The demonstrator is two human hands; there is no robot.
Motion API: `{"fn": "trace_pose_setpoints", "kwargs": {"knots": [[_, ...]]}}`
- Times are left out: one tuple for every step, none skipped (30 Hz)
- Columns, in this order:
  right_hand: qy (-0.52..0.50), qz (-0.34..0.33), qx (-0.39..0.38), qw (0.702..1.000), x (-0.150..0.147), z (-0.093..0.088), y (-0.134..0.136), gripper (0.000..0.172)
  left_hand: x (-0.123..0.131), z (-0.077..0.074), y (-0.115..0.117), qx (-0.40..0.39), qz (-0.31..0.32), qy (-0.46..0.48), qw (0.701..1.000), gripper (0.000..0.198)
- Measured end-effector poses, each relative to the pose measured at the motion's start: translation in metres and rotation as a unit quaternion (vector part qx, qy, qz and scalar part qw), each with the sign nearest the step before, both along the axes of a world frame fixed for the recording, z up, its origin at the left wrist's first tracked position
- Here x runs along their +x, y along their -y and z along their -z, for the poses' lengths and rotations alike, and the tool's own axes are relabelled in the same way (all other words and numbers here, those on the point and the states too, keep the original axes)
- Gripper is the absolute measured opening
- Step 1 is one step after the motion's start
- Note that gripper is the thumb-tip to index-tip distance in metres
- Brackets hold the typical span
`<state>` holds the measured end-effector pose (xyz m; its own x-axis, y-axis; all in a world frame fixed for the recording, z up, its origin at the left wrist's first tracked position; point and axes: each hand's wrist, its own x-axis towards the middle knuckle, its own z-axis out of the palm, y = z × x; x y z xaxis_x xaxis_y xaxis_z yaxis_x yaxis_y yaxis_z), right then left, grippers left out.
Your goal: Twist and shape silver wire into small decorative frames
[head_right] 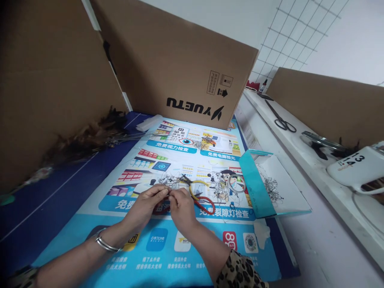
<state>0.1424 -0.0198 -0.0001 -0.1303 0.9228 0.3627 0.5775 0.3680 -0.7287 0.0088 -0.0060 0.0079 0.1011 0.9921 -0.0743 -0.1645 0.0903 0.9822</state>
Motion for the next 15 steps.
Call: {"fn": "trace_pose_setpoints", "kwargs": {"knots": [[0.0, -0.002, 0.002, 1.0, 0.0006, 0.0003, -0.0004, 0.014, -0.0001, -0.0005, -0.0002, -0.003, 0.0, -0.002, 1.0, 0.02], [-0.003, -0.005, 0.003, 1.0, 0.0011, 0.0004, -0.0008, 0.014, -0.0003, -0.0011, -0.0003, -0.006, -0.001, -0.004, 1.0, 0.021], [-0.007, -0.008, 0.004, 1.0, 0.0014, 0.0005, -0.0011, 0.013, -0.0004, -0.0017, -0.0004, -0.012, -0.002, -0.006, 1.0, 0.022], [-0.011, -0.011, 0.005, 1.0, 0.0014, 0.0004, -0.0012, 0.012, -0.0006, -0.0023, -0.0005, -0.017, -0.002, -0.008, 1.0, 0.023], [-0.013, -0.013, 0.005, 1.0, 0.0014, 0.0003, -0.0012, 0.011, -0.0007, -0.0027, -0.0005, -0.023, -0.002, -0.01, 1.0, 0.025], [-0.015, -0.013, 0.004, 1.0, 0.0011, 0.0002, -0.0011, 0.011, -0.0008, -0.0031, -0.0004, -0.027, -0.003, -0.011, 1.0, 0.026], [-0.017, -0.011, 0.004, 1.0, 0.0009, 0.0003, -0.0009, 0.01, -0.0008, -0.0034, -0.0003, -0.031, -0.002, -0.01, 0.999, 0.027], [-0.019, -0.007, 0.005, 1.0, 0.0006, 0.0004, -0.0007, 0.01, -0.0007, -0.0036, 0.0, -0.032, 0.0, -0.009, 0.999, 0.027], [-0.022, -0.003, 0.006, 1.0, 0.0004, 0.0006, -0.0006, 0.009, -0.0006, -0.0038, 0.0002, -0.033, 0.002, -0.008, 0.999, 0.028], [-0.024, 0.0, 0.008, 1.0, 0.0004, 0.0009, -0.0006, 0.009, -0.0004, -0.0041, 0.0005, -0.034, 0.001, -0.006, 0.999, 0.028], [-0.025, 0.0, 0.009, 1.0, 0.0005, 0.0011, -0.0008, 0.009, -0.0002, -0.0043, 0.0009, -0.034, 0.0, -0.005, 0.999, 0.029], [-0.022, -0.002, 0.009, 1.0, 0.0007, 0.0014, -0.001, 0.009, -0.0001, -0.0046, 0.0012, -0.034, -0.002, -0.005, 0.999, 0.03], [-0.015, -0.005, 0.008, 1.0, 0.0011, 0.0016, -0.0014, 0.009, -0.0001, -0.0047, 0.0014, -0.034, -0.004, -0.006, 0.999, 0.031], [-0.003, -0.006, 0.007, 1.0, 0.0014, 0.0017, -0.0016, 0.009, -0.0002, -0.0047, 0.0015, -0.035, -0.006, -0.007, 0.999, 0.031], [0.014, -0.005, 0.007, 1.0, 0.0015, 0.0018, -0.0016, 0.009, -0.0005, -0.0044, 0.0014, -0.037, -0.007, -0.008, 0.999, 0.031]]}}
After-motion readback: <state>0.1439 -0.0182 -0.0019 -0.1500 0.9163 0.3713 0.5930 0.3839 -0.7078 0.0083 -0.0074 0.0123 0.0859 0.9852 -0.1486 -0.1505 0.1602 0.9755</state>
